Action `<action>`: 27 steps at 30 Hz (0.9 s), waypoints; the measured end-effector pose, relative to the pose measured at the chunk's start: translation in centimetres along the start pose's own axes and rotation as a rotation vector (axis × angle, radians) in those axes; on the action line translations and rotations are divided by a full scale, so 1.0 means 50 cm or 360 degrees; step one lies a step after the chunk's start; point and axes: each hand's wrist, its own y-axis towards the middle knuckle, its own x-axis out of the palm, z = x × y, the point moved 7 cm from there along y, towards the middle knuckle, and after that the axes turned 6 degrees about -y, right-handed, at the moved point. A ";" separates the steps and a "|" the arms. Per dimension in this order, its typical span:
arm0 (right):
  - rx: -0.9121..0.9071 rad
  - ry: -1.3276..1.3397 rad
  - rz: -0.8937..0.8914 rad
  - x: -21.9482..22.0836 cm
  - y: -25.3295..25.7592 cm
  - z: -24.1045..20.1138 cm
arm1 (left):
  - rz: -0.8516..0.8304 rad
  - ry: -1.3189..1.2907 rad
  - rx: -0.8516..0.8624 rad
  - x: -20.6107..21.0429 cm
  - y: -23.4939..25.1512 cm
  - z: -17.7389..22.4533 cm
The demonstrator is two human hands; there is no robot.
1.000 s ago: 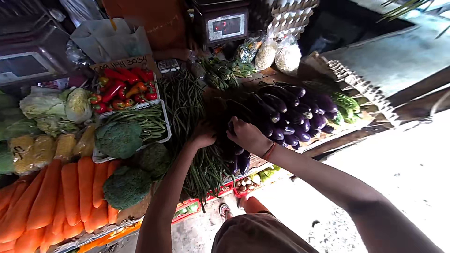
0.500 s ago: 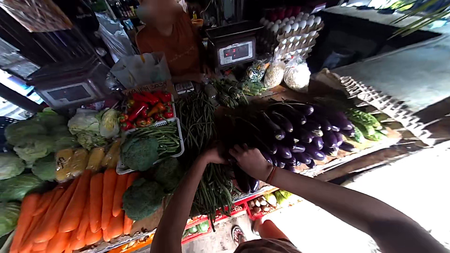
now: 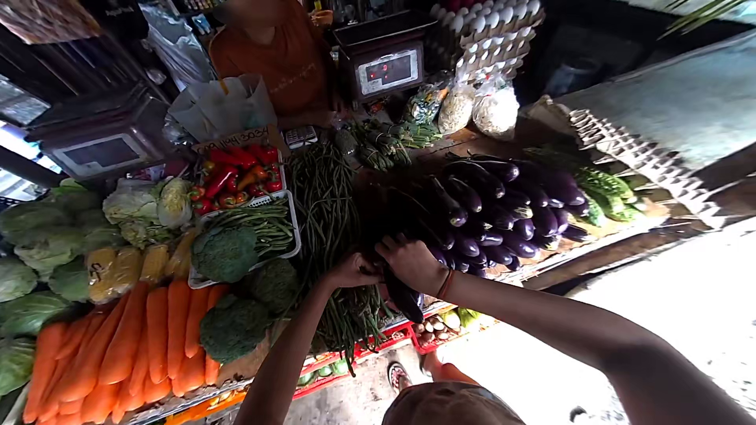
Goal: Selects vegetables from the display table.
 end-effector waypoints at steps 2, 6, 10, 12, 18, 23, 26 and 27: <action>-0.0041 0.0007 -0.0031 -0.008 -0.002 0.001 | 0.0003 -0.0265 -0.0182 -0.016 -0.014 0.006; -0.0143 -0.0076 -0.0313 0.000 -0.001 -0.014 | -0.0045 -0.0307 -0.0324 -0.026 -0.023 0.002; -0.0283 -0.0282 -0.0707 0.020 0.001 -0.043 | -0.0561 0.0462 -0.0450 0.057 -0.005 0.036; -0.0399 -0.0420 -0.0861 0.039 0.001 -0.052 | -0.0762 0.0638 -0.0488 0.098 -0.006 0.047; -0.0453 -0.0627 -0.1090 0.061 0.010 -0.062 | -0.0447 0.0546 -0.0174 0.075 -0.028 0.041; -0.0564 -0.0805 -0.1159 0.053 0.022 -0.056 | -0.0146 -0.0305 0.0305 0.022 -0.092 0.178; -0.0640 -0.0920 -0.1204 0.075 0.019 -0.061 | -0.0010 -0.0196 0.0338 -0.011 -0.146 0.279; -0.0646 -0.0912 -0.1213 0.074 0.017 -0.059 | 0.0105 -0.0097 0.0324 -0.031 -0.162 0.302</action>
